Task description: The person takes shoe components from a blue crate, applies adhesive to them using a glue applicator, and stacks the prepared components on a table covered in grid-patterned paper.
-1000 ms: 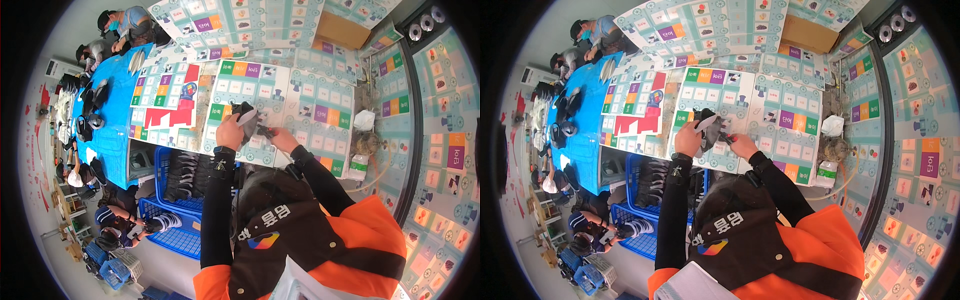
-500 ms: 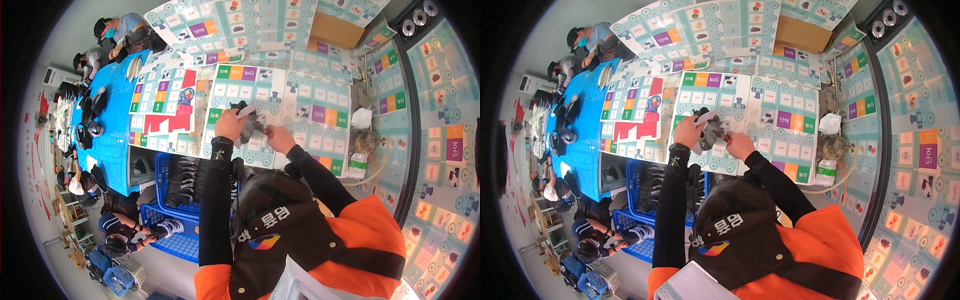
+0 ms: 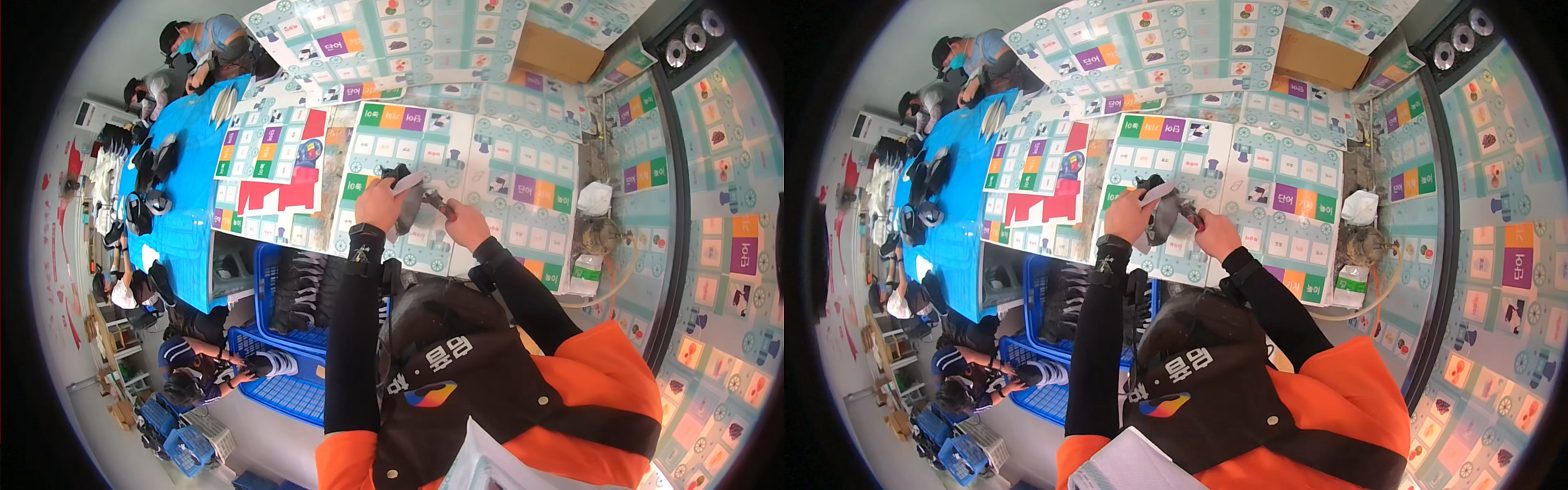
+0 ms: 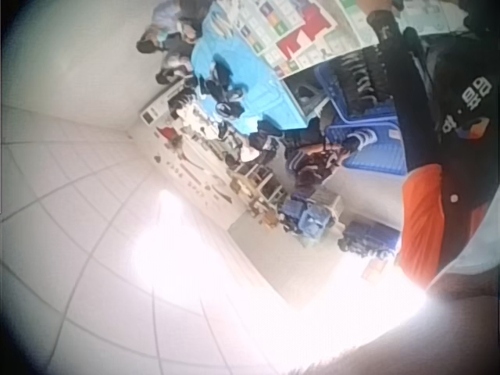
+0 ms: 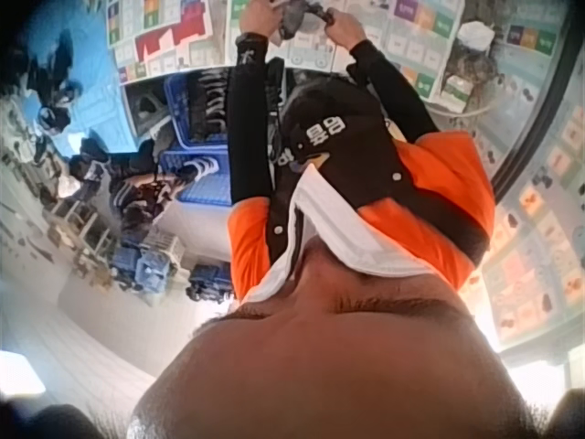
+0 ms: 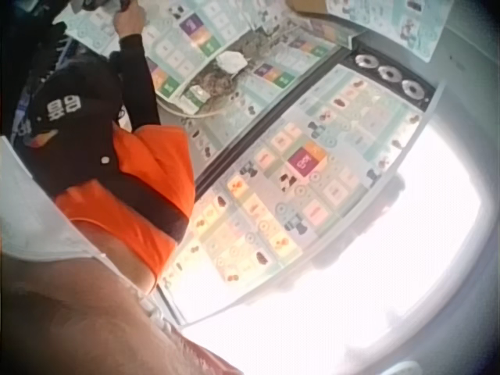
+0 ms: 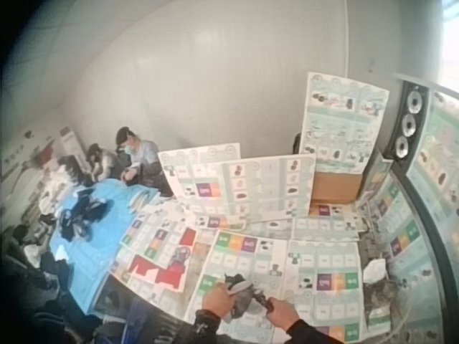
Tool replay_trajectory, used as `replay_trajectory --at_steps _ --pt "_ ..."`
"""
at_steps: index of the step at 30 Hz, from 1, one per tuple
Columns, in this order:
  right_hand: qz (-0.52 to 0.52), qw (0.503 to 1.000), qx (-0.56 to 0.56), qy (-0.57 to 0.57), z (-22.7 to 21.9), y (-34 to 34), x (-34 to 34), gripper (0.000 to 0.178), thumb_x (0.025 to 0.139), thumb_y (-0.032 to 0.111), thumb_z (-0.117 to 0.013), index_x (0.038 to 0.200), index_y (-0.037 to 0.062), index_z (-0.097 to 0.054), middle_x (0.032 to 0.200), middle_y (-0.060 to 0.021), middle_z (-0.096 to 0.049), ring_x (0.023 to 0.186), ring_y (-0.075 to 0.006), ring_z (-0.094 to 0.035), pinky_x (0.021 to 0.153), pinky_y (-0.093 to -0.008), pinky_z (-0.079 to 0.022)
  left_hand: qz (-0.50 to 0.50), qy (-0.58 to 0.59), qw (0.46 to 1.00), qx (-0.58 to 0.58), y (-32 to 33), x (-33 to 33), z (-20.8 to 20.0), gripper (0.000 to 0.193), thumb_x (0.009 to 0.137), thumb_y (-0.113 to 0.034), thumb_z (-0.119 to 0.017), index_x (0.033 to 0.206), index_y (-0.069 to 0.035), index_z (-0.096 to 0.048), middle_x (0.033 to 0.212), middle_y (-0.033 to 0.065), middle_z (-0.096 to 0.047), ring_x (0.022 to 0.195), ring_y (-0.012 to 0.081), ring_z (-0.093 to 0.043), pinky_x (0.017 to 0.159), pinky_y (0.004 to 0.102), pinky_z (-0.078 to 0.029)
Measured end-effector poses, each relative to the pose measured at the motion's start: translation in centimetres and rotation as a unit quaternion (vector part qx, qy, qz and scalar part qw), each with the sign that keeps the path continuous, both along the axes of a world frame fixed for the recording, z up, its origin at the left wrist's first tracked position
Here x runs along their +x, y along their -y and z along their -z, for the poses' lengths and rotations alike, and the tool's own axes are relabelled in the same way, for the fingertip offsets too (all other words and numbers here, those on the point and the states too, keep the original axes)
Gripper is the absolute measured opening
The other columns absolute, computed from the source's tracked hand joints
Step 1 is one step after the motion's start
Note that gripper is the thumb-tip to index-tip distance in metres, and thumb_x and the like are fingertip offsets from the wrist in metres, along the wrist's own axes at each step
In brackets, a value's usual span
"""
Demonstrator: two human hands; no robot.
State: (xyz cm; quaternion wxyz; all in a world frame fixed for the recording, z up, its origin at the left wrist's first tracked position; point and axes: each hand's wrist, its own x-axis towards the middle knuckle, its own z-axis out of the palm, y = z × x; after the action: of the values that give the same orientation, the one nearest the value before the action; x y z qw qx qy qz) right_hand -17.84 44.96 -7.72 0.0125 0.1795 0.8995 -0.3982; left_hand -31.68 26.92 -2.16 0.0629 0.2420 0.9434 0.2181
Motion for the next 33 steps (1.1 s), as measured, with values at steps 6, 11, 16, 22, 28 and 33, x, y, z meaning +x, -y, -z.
replay_trajectory --at_steps 6,11,16,22,28,33 --pt "-0.033 0.999 -0.008 0.032 2.2 -0.5 0.2 0.024 0.085 0.013 -0.058 0.103 0.0027 -0.069 0.083 -0.0281 -0.068 0.084 -0.0485 -0.066 0.077 -0.0570 -0.052 -0.003 0.008 1.000 0.006 -1.2 -0.2 -0.3 0.041 0.091 -0.041 -0.073 0.116 -0.008 -0.075 0.107 0.0159 -0.071 0.097 0.0380 -0.070 0.083 0.0468 -0.056" --pt "-0.115 0.985 -0.119 0.055 3.7 0.1 0.0 0.035 0.085 0.015 -0.061 0.117 0.0037 -0.070 0.086 -0.0252 -0.072 0.084 -0.0431 -0.070 0.077 -0.0523 -0.054 -0.009 -0.008 1.000 0.001 1.9 -0.6 2.0 0.033 0.090 -0.025 -0.068 0.116 -0.006 -0.073 0.105 0.0176 -0.071 0.096 0.0398 -0.069 0.082 0.0488 -0.056" --pt "-0.092 0.992 -0.054 -0.063 9.3 -5.3 2.0 0.045 0.098 0.022 -0.060 0.139 0.0036 -0.058 0.112 -0.0264 -0.071 0.101 -0.0445 -0.069 0.088 -0.0478 -0.054 -0.055 -0.058 0.996 0.030 6.3 2.6 3.8 0.031 0.088 -0.010 -0.059 0.117 -0.005 -0.069 0.106 0.0218 -0.071 0.098 0.0417 -0.067 0.086 0.0510 -0.053" --pt "0.014 0.981 0.186 0.057 10.1 -10.5 4.4 0.080 0.075 0.006 -0.075 0.146 -0.0069 -0.043 0.144 -0.0290 -0.044 0.139 -0.0468 -0.038 0.121 -0.0480 -0.031 -0.396 0.086 0.880 0.248 20.8 11.9 1.2 0.034 0.100 -0.031 -0.066 0.100 0.002 -0.072 0.071 0.0196 -0.069 0.071 0.0362 -0.070 0.064 0.0438 -0.050" --pt "-0.039 0.979 0.191 0.057 10.1 -12.8 4.4 0.045 0.080 0.003 -0.068 0.123 -0.0024 -0.060 0.129 -0.0260 -0.052 0.128 -0.0459 -0.046 0.112 -0.0496 -0.039 -0.473 -0.058 0.860 0.181 31.4 9.5 5.3 0.038 0.097 -0.026 -0.069 0.122 0.001 -0.061 0.093 0.0144 -0.068 0.080 0.0271 -0.065 0.071 0.0382 -0.052" --pt "-0.106 0.977 0.185 -0.006 7.7 -7.9 3.0 0.032 0.080 0.006 -0.070 0.111 -0.0005 -0.064 0.119 -0.0204 -0.060 0.122 -0.0411 -0.051 0.108 -0.0492 -0.039 -0.252 0.151 0.513 0.806 40.1 -6.3 0.7 0.055 0.094 -0.020 -0.068 0.142 0.001 -0.049 0.137 0.0235 -0.053 0.120 0.0383 -0.058 0.094 0.0446 -0.054"
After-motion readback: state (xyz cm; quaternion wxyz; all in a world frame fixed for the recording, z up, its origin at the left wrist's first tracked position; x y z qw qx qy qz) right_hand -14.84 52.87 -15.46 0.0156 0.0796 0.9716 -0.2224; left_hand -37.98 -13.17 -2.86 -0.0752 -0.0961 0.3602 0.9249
